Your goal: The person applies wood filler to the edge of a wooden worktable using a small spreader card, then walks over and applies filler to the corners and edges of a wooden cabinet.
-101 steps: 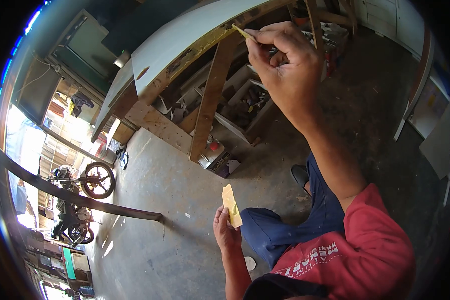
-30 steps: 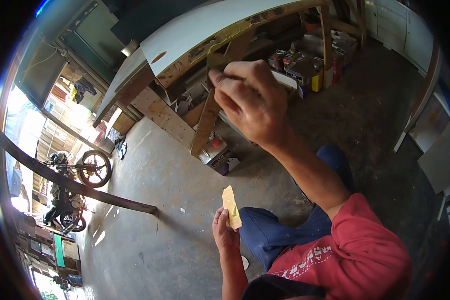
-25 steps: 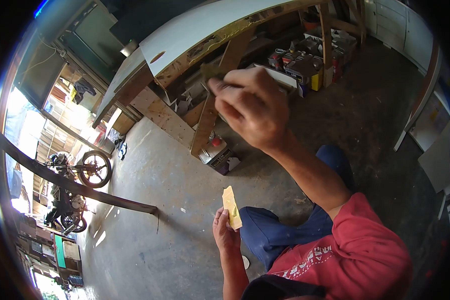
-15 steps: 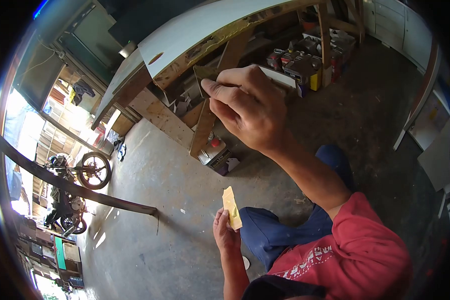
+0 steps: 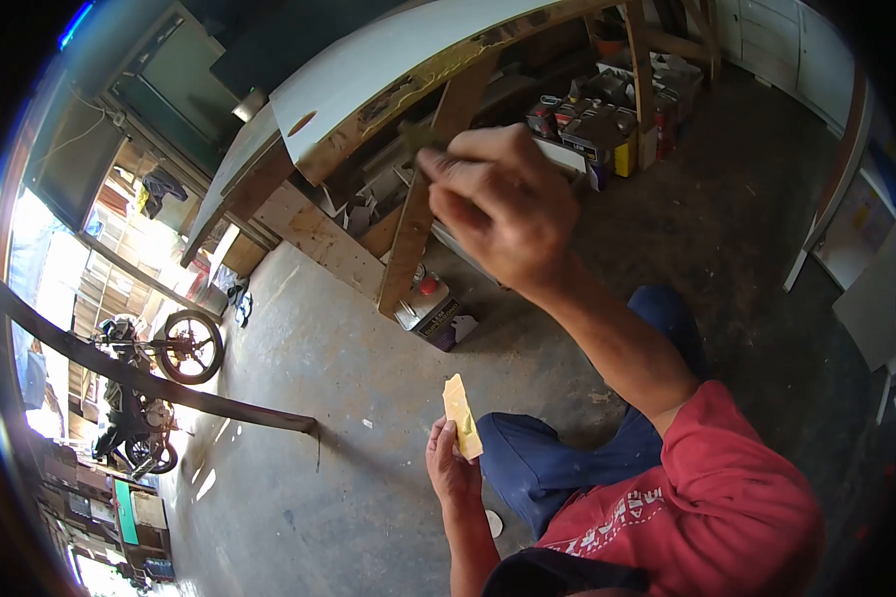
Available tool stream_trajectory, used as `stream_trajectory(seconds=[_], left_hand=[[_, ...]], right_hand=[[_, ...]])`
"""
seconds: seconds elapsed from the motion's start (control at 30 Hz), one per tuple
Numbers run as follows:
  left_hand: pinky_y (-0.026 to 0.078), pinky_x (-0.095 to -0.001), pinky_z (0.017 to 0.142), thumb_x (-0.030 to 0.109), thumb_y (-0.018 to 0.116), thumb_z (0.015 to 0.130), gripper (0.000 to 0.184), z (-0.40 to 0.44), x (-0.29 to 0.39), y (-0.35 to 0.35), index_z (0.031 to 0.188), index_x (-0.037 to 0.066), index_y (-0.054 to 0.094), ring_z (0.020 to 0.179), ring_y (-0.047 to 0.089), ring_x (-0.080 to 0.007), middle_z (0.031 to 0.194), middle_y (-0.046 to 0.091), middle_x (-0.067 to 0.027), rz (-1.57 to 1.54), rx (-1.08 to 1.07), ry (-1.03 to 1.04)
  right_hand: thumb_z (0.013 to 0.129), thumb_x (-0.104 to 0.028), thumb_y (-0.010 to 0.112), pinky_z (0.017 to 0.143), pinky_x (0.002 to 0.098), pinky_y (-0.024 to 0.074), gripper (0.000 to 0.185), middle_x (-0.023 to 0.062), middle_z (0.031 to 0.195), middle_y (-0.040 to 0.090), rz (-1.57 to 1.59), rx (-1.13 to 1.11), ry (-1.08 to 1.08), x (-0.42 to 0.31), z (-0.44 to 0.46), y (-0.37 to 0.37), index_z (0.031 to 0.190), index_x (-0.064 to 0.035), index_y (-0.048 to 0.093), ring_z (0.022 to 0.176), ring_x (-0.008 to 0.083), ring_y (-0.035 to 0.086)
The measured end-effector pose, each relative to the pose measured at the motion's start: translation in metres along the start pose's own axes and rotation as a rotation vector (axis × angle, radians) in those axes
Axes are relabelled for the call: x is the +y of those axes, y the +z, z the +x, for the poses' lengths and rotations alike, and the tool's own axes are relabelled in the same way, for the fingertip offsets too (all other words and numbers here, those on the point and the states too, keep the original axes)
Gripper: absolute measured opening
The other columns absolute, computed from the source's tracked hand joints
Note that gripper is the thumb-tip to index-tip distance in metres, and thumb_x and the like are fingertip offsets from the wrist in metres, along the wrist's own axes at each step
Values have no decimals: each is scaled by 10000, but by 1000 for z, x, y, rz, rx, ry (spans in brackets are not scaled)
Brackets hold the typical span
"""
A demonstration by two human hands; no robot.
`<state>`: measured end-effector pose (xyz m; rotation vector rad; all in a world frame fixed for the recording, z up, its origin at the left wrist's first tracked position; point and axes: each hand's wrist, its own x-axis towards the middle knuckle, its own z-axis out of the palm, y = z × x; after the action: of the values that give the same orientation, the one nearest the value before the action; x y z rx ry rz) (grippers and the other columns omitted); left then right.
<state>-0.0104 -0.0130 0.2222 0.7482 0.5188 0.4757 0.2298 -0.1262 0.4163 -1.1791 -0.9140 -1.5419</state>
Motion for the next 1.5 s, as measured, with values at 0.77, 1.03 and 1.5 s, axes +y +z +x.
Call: stream_trajectory(seconds=[0.77,1.03,1.5], left_hand=[[413,-174,433,144,599,960,168,6,-5,-10,1069,16,589,576,569,-50,830,642,-19,63,-42,-2],[417,-197,441,111,596,960,151,7,-5,-10,1059,-2,580,556,583,-85,810,661,-56,11,-51,-7],[471,-201,495,111,593,963,144,8,-5,-12,1060,5,581,643,644,-99,873,686,-73,11,-112,-17]], right_hand=[[734,53,765,598,305,502,234,34,882,622,-130,165,30,45,15,-17,919,-64,684,763,184,623],[718,46,768,593,323,500,247,30,890,607,-161,106,-53,35,-1,-14,910,-76,671,738,185,599],[747,12,773,613,316,504,198,21,894,616,-62,53,-51,23,2,-5,899,-72,678,764,188,593]])
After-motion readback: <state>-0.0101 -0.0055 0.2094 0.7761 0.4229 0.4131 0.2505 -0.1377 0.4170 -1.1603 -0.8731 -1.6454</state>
